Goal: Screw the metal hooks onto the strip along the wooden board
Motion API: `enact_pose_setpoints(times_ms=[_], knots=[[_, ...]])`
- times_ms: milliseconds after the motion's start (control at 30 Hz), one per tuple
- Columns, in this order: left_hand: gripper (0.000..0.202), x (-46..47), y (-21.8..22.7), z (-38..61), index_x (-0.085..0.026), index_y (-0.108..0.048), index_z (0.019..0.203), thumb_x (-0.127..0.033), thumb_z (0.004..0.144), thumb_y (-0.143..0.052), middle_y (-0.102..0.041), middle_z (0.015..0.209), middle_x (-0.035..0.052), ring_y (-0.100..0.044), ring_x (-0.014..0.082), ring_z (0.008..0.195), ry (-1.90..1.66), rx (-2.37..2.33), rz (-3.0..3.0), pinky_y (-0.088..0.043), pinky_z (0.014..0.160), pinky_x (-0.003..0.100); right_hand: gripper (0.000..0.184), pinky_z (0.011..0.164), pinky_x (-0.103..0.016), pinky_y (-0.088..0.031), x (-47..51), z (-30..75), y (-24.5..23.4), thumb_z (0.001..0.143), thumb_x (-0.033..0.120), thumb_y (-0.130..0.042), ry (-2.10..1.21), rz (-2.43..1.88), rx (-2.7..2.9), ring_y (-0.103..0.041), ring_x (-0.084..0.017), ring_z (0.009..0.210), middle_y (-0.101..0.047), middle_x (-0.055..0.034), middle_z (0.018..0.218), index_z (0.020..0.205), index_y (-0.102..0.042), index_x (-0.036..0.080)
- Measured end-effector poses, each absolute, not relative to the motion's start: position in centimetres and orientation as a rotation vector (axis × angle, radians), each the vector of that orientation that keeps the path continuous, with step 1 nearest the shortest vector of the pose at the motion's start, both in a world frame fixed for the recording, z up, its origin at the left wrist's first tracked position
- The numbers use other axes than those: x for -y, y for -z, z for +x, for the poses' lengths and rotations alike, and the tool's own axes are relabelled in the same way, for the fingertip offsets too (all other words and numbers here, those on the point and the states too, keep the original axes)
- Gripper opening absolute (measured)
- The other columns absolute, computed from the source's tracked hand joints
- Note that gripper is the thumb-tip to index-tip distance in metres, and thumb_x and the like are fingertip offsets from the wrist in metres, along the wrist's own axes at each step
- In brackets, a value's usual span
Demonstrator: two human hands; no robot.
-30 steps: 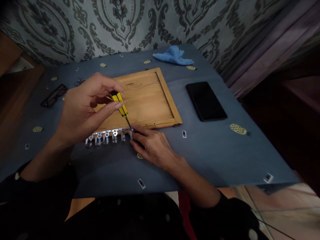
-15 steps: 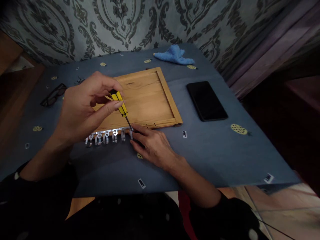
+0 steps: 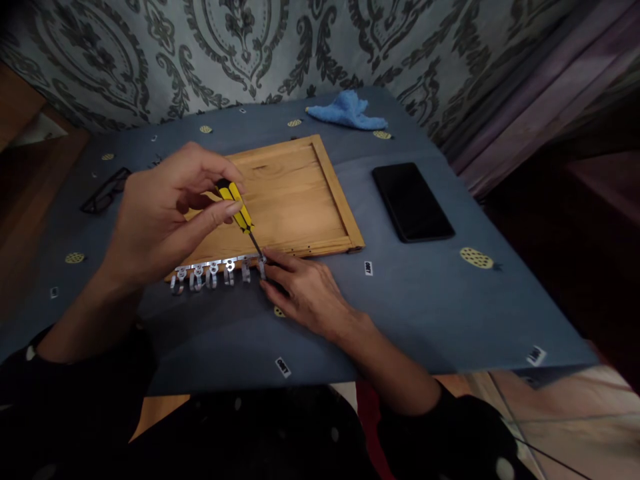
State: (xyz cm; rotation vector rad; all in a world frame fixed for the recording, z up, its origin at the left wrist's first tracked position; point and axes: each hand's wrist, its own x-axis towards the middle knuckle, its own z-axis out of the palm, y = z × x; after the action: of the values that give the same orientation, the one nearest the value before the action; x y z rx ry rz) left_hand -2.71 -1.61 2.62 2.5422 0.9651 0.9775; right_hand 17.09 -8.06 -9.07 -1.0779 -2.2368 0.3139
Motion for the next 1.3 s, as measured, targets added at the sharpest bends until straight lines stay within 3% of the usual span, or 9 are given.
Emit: enact_pose_setpoints(times_ms=[167, 533, 1100, 1300], knots=[[0.015, 1.64, -2.74, -2.73, -0.022, -0.063, 0.106, -0.026, 0.092, -0.064, -0.067, 0.095, 0.0015, -0.067, 0.0129, 0.082, -0.996, -0.939, 2.52, -0.063, 0.074, 0.025, 0.026, 0.083, -0.038, -0.065, 8.05, 17.06, 9.01, 0.099, 0.024, -0.052, -0.308, -1.055, 2.237, -0.076, -0.026, 0.102, -0.071, -0.0137, 0.13, 0.106, -0.077, 0.015], [0.015, 1.82, -2.93, -2.76, -0.024, -0.063, 0.107, -0.028, 0.093, -0.063, -0.069, 0.098, 0.0021, -0.067, 0.0147, 0.084, -0.963, -0.949, 2.528, -0.063, 0.076, 0.028, 0.024, 0.085, -0.033, -0.063, 8.08, 17.12, 8.93, 0.099, 0.025, -0.054, -0.292, -1.081, 2.248, -0.076, -0.023, 0.103, -0.072, -0.0102, 0.13, 0.107, -0.075, 0.019], [0.014, 1.91, -2.87, -2.54, -0.024, -0.064, 0.107, -0.027, 0.094, -0.062, -0.071, 0.101, 0.0028, -0.069, 0.0158, 0.089, -0.955, -0.946, 2.565, -0.063, 0.078, 0.028, 0.025, 0.085, -0.039, -0.065, 8.11, 17.07, 8.93, 0.098, 0.024, -0.054, -0.31, -1.083, 2.235, -0.076, -0.026, 0.104, -0.071, -0.012, 0.13, 0.108, -0.076, 0.018], [0.008, 1.89, -2.54, -2.11, -0.021, -0.065, 0.1, -0.025, 0.093, -0.064, -0.07, 0.097, 0.0024, -0.067, 0.0136, 0.082, -1.023, -0.969, 2.593, -0.063, 0.074, 0.027, 0.024, 0.084, -0.036, -0.065, 8.06, 17.02, 8.95, 0.098, 0.023, -0.055, -0.289, -1.071, 2.229, -0.076, -0.024, 0.102, -0.072, -0.0107, 0.129, 0.107, -0.077, 0.018]])
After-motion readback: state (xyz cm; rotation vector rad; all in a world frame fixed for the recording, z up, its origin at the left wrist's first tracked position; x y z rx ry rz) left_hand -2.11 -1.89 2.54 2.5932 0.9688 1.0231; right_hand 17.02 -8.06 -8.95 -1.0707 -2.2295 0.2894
